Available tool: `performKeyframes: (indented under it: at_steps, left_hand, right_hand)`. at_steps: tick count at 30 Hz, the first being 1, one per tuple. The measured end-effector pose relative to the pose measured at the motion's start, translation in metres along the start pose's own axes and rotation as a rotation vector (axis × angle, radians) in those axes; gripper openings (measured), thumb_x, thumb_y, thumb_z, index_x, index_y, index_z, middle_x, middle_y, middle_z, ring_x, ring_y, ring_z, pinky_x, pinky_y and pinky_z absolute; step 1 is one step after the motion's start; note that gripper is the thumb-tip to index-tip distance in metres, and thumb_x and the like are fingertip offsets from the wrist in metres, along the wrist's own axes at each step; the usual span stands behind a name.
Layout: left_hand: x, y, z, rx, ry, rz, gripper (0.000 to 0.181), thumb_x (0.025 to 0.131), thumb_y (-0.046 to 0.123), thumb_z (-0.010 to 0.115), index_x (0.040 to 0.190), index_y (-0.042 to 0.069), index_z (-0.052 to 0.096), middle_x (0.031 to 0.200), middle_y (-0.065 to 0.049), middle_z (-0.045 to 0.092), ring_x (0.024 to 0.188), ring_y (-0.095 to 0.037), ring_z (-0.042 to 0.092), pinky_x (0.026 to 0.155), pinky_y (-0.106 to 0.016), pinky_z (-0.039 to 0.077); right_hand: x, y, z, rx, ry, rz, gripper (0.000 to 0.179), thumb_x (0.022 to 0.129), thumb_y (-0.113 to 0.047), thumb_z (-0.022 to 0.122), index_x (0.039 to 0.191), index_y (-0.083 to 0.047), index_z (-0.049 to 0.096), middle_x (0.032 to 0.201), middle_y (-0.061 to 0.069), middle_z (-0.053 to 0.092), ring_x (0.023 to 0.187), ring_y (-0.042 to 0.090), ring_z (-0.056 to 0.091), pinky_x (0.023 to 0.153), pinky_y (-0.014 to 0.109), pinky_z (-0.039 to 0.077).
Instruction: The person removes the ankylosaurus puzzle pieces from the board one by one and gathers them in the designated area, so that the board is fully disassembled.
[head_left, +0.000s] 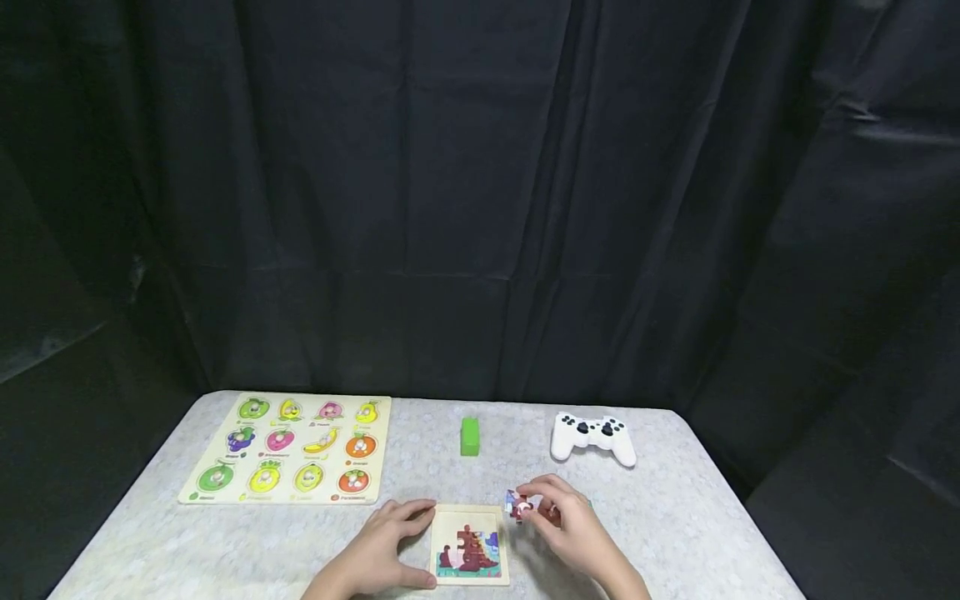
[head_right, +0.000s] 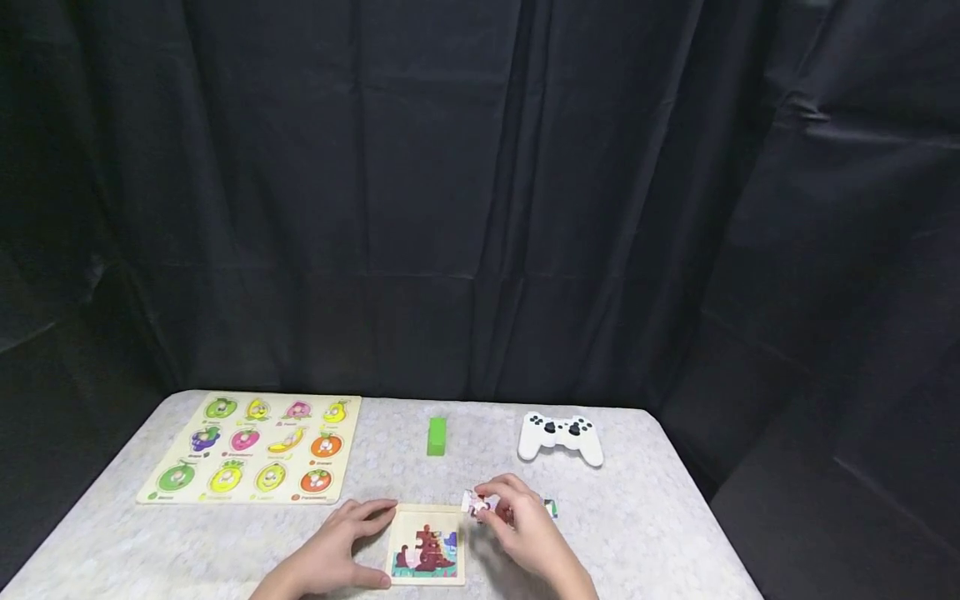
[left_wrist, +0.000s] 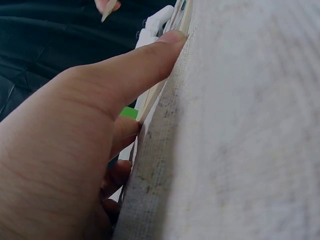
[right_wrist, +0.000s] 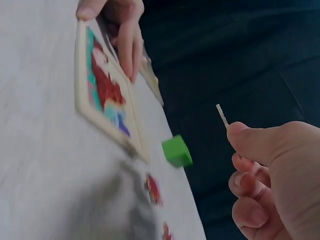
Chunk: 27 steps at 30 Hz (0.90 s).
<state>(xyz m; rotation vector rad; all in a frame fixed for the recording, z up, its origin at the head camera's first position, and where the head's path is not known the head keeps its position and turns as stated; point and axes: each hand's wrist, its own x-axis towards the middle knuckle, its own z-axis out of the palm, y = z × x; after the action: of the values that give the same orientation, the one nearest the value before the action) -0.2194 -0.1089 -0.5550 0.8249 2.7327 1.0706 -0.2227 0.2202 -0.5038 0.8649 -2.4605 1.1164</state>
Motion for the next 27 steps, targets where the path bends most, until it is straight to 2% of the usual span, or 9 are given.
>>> performKeyframes:
  at_steps: [3, 5, 11, 14, 20, 27]
  left_hand:
    - [-0.003, -0.001, 0.001, -0.009, -0.005, -0.019, 0.101, 0.073, 0.062, 0.089, 0.151, 0.006, 0.058, 0.162, 0.000, 0.051, 0.128, -0.016, 0.048, 0.113, -0.052, 0.040]
    - [-0.004, -0.001, 0.001, -0.012, -0.006, -0.026, 0.101, 0.073, 0.062, 0.089, 0.151, 0.007, 0.058, 0.162, 0.000, 0.051, 0.129, -0.017, 0.048, 0.114, -0.053, 0.040]
    - [-0.004, 0.000, -0.001, -0.017, -0.014, -0.027, 0.100, 0.073, 0.060, 0.090, 0.151, 0.007, 0.058, 0.163, 0.000, 0.050, 0.132, -0.025, 0.048, 0.114, -0.057, 0.038]
    - [-0.003, 0.001, -0.001, -0.007, -0.016, -0.014, 0.100, 0.074, 0.060, 0.090, 0.152, 0.007, 0.058, 0.163, -0.001, 0.050, 0.131, -0.023, 0.048, 0.113, -0.055, 0.039]
    - [0.000, 0.002, 0.002, 0.018, -0.007, -0.003, 0.099, 0.074, 0.060, 0.090, 0.152, 0.008, 0.058, 0.163, 0.001, 0.050, 0.129, -0.016, 0.048, 0.113, -0.050, 0.040]
    - [-0.002, 0.003, 0.000, 0.025, 0.011, 0.002, 0.099, 0.073, 0.057, 0.091, 0.152, 0.006, 0.058, 0.162, -0.001, 0.051, 0.131, -0.023, 0.050, 0.114, -0.055, 0.039]
  right_hand:
    - [-0.013, 0.008, -0.003, -0.009, 0.042, -0.032, 0.025, 0.088, -0.001, 0.082, 0.113, -0.005, 0.076, 0.102, 0.001, 0.071, 0.071, -0.004, 0.053, 0.057, 0.021, 0.050]
    - [-0.022, 0.014, -0.002, -0.003, 0.045, -0.019, 0.024, 0.089, -0.001, 0.081, 0.112, -0.005, 0.076, 0.100, 0.001, 0.071, 0.071, -0.005, 0.053, 0.057, 0.021, 0.049]
    - [-0.044, 0.029, 0.006, 0.065, -0.039, 0.055, 0.018, 0.094, -0.007, 0.078, 0.112, -0.005, 0.075, 0.103, 0.006, 0.073, 0.077, -0.004, 0.055, 0.061, 0.022, 0.049]
    - [-0.051, 0.035, 0.010, 0.079, -0.057, 0.077, 0.019, 0.095, -0.010, 0.078, 0.114, -0.007, 0.075, 0.101, 0.004, 0.072, 0.078, -0.004, 0.055, 0.062, 0.022, 0.050]
    - [-0.055, 0.041, 0.014, 0.046, -0.037, 0.063, 0.020, 0.095, -0.013, 0.079, 0.114, -0.009, 0.077, 0.102, 0.000, 0.072, 0.076, -0.003, 0.053, 0.060, 0.022, 0.048]
    - [-0.053, 0.045, 0.018, 0.011, -0.067, 0.028, 0.019, 0.097, -0.016, 0.079, 0.114, -0.009, 0.079, 0.109, 0.001, 0.073, 0.079, -0.005, 0.053, 0.063, 0.021, 0.050]
